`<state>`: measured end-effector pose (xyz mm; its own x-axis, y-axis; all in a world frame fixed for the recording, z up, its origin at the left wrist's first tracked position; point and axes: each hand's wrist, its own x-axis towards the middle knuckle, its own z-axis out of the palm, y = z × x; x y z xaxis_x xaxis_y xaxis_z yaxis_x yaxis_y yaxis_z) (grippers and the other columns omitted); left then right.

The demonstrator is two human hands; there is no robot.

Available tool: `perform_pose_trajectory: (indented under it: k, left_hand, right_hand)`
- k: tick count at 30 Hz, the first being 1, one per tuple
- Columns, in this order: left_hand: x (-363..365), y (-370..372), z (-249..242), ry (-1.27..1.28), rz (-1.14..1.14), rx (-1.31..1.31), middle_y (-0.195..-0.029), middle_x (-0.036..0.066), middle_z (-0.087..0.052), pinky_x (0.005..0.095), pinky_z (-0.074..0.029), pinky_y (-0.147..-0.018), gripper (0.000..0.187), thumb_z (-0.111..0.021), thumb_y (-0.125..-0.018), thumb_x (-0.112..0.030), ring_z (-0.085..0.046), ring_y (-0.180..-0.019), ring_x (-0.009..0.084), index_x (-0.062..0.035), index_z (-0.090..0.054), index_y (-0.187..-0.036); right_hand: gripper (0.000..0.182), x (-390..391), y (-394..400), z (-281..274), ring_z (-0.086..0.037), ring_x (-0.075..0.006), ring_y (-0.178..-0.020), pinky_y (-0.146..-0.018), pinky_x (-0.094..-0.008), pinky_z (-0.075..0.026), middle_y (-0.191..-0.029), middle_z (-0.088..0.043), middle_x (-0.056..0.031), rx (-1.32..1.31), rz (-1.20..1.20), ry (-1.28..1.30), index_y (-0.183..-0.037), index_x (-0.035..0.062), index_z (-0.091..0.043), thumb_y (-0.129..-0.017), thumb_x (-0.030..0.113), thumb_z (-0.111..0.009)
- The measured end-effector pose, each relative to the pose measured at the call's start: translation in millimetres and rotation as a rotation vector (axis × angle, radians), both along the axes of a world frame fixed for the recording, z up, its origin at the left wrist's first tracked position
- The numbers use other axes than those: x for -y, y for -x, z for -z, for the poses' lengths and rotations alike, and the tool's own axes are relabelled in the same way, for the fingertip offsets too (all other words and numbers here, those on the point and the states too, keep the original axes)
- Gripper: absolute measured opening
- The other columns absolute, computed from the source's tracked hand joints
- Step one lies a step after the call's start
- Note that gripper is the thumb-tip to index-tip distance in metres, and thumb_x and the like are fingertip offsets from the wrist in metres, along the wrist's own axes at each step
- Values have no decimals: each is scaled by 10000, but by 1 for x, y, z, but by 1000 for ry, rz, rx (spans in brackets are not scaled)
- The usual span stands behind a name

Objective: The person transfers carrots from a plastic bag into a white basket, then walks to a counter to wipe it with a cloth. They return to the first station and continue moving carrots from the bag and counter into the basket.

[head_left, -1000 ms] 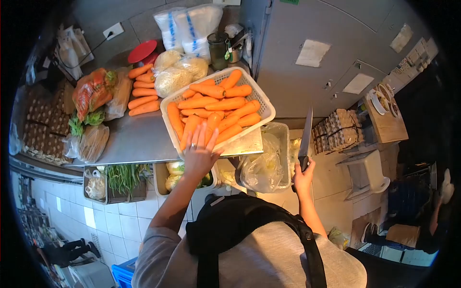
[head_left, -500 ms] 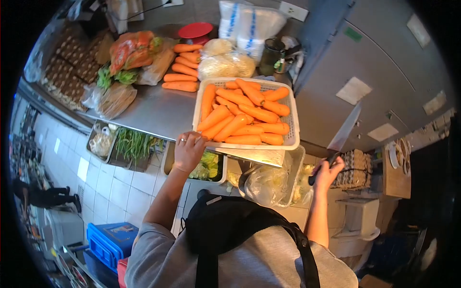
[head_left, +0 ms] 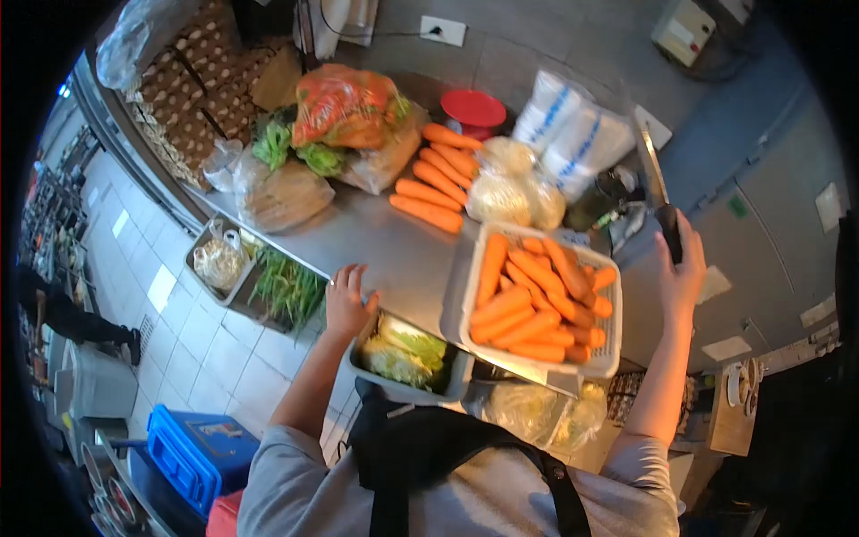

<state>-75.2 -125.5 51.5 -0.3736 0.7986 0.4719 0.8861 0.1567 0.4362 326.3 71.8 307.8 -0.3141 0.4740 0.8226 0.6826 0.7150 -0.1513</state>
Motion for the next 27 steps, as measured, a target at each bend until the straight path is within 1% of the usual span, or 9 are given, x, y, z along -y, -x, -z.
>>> perform_pose_trajectory:
  k: [2,5,7,9,11,13,17,23,27]
  left_hand:
    - [-19,34,7,-11,42,-1,-1117,158,-517,427,-406,-850,560,-707,-673,-211,-478,-1039,347,-31,-477,-1150]
    - [-47,68,26,12,55,83,-1146,132,-508,453,-353,-920,558,-687,-698,-241,-465,-1075,323,-66,-471,-1182]
    - [-60,82,29,56,34,27,-1136,124,-517,454,-339,-923,548,-669,-719,-297,-470,-1074,309,-73,-479,-1181]
    - [-66,85,32,74,1,23,-1131,115,-523,453,-325,-924,530,-644,-741,-345,-472,-1075,294,-77,-491,-1172]
    - [-69,87,33,75,-42,51,-1130,106,-528,451,-312,-923,507,-611,-765,-386,-473,-1080,278,-80,-508,-1154]
    - [-72,91,34,93,-29,50,-1135,96,-530,445,-312,-919,475,-593,-779,-386,-473,-1083,272,-79,-523,-1135]
    - [-75,94,27,120,-31,96,-1136,85,-533,440,-308,-921,429,-566,-801,-373,-480,-1076,264,-76,-543,-1109]
    - [-79,96,30,184,-93,54,-1111,41,-547,423,-321,-914,400,-579,-790,-400,-493,-1055,221,-121,-567,-1076]
    - [-83,95,26,215,-96,47,-1113,39,-543,418,-323,-903,396,-582,-788,-399,-494,-1051,226,-124,-568,-1072]
  right_hand:
    - [345,-19,53,-11,-596,-246,-781,-644,-312,-469,-908,-589,-80,130,158,66,-1157,57,-548,-833,157,-615]
    - [327,-71,123,-23,-602,-295,-816,-676,-368,-491,-924,-607,-104,303,336,63,-1093,84,-563,-803,223,-616]
    - [275,-112,168,-35,-607,-309,-798,-661,-402,-486,-885,-621,-120,393,383,8,-1002,79,-564,-780,230,-627]
    - [197,-146,212,-56,-600,-337,-820,-665,-430,-451,-871,-626,-123,541,493,77,-907,87,-544,-780,209,-632]
    - [189,-192,238,-63,-612,-307,-810,-675,-432,-433,-827,-634,-117,690,475,-114,-909,108,-579,-755,195,-643]
    - [86,-230,265,-65,-628,-260,-778,-690,-414,-412,-791,-651,-94,832,538,-129,-824,124,-628,-755,146,-583]
    - [158,-284,305,-55,-640,-208,-763,-762,-404,-364,-723,-664,-55,986,560,-146,-710,155,-678,-771,130,-534]
    - [168,-347,352,-9,-642,-204,-768,-851,-411,-313,-754,-680,-43,1191,509,-100,-769,160,-696,-792,145,-530]
    - [165,-373,360,41,-630,-200,-820,-864,-406,-310,-853,-659,-46,1282,476,-67,-783,156,-695,-799,149,-531]
